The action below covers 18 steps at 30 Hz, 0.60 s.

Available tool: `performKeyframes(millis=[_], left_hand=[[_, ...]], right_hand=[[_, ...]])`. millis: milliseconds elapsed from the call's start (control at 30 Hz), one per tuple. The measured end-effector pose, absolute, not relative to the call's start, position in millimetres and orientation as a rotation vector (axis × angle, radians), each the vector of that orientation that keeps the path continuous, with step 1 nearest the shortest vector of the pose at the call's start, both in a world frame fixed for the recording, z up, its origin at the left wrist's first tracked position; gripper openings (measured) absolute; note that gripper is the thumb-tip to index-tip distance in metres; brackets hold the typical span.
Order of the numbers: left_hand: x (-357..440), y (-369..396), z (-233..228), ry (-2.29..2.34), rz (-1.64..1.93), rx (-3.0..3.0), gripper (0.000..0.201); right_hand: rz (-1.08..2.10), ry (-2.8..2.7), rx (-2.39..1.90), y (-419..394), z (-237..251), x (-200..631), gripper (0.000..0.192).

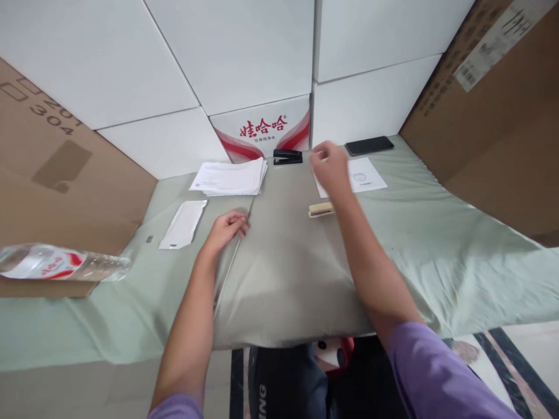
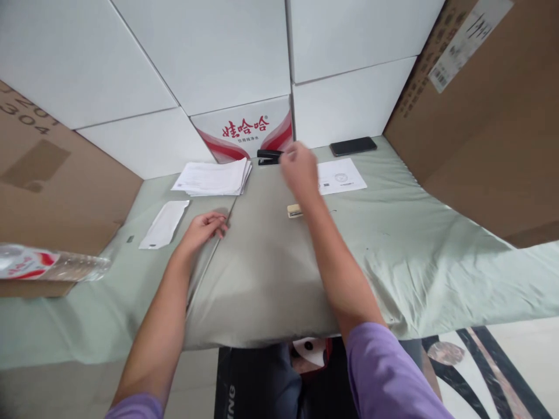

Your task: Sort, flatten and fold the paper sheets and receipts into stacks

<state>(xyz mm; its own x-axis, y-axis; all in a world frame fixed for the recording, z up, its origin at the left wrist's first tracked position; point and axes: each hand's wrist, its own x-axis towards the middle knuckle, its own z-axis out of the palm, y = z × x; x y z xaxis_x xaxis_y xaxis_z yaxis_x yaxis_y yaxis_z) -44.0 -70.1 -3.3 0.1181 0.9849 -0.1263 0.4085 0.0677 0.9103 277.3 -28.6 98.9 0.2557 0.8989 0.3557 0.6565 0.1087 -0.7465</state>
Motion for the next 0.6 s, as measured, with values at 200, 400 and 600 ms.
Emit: performKeyframes(millis=[200, 400, 600], left_hand=[[-50.5, -48.0, -11.7, 2.007, 1.163, 1.904, 0.032], [-78.0, -15.7, 11.0, 2.226, 0.729, 2.316, 0.059], [-69.6, 8.1, 3.7, 1.907, 0.367, 2.478, 0.056]], right_hand=[[0.698, -2.163, -1.485, -94.0, 35.6, 138.3, 0.026], [0.500, -2.355, -1.456, -109.4, 0.2, 122.5, 0.032], [0.486, -2.376, -1.424, -103.0, -2.1, 125.0, 0.034]])
